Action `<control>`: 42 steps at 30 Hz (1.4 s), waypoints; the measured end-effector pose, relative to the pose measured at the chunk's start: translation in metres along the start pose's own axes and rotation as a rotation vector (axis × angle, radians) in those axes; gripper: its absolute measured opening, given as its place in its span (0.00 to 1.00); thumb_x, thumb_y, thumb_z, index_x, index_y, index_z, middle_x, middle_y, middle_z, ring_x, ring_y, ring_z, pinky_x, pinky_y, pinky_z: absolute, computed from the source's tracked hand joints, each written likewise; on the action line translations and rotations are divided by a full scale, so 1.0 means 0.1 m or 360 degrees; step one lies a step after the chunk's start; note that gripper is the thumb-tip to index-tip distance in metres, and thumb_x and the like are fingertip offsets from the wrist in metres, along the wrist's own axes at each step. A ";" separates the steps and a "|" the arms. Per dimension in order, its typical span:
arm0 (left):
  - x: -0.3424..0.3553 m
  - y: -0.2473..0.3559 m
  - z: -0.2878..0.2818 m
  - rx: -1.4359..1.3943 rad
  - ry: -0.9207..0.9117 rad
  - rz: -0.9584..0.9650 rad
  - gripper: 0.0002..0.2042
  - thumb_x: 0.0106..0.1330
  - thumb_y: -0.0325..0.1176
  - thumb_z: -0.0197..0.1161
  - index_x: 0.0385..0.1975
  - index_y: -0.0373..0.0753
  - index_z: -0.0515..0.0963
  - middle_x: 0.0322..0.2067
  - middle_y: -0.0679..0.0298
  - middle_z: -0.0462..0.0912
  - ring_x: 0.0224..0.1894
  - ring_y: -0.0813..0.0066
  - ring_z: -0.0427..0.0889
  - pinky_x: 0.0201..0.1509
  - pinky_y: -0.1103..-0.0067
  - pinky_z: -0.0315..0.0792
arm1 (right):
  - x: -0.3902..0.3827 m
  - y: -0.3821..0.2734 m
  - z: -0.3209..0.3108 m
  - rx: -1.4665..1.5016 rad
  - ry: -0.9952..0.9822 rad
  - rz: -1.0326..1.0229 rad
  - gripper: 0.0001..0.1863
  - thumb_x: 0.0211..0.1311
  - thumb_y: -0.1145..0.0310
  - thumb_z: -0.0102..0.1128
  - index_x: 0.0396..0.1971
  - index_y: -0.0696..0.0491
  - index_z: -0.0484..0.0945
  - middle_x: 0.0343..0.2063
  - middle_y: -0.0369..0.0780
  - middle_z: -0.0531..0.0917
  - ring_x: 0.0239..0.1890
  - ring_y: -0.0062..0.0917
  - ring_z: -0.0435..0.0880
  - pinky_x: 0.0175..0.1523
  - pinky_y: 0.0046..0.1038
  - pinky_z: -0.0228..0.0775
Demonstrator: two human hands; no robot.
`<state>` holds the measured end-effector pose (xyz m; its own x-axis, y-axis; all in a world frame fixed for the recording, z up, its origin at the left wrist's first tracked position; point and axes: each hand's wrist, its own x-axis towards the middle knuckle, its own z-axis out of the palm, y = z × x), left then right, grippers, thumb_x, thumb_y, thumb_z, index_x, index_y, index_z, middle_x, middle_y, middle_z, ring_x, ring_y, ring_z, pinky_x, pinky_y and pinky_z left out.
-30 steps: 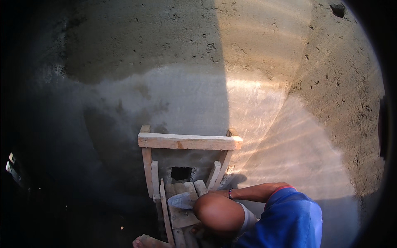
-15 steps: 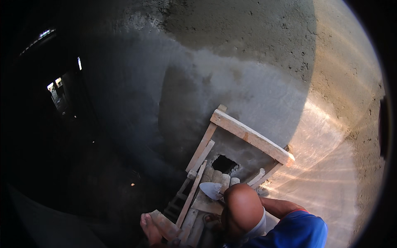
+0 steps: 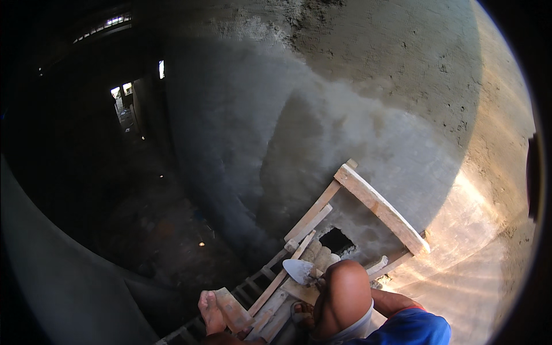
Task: The person applies plaster to a concrete wall using a trowel and then smooths a small repaired area with a piece of red cloth.
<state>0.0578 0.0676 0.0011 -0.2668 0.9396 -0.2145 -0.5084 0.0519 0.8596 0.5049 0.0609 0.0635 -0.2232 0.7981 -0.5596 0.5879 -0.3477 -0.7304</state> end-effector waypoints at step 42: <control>-0.47 0.54 -0.11 0.0398 0.0547 0.0359 0.19 0.73 0.48 0.58 0.24 0.45 0.63 0.24 0.78 0.62 0.28 0.87 0.59 0.34 0.83 0.59 | 2.49 -3.65 -2.98 -0.1003 0.2027 -0.0838 0.21 0.62 0.64 0.56 0.52 0.54 0.63 0.33 0.61 0.82 0.37 0.60 0.81 0.41 0.55 0.71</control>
<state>0.0340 0.0224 0.0527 -0.6247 0.7725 -0.1143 -0.2053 -0.0212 0.9785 0.4667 0.5332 0.3077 0.0993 0.7558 0.6473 0.9584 0.1024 -0.2665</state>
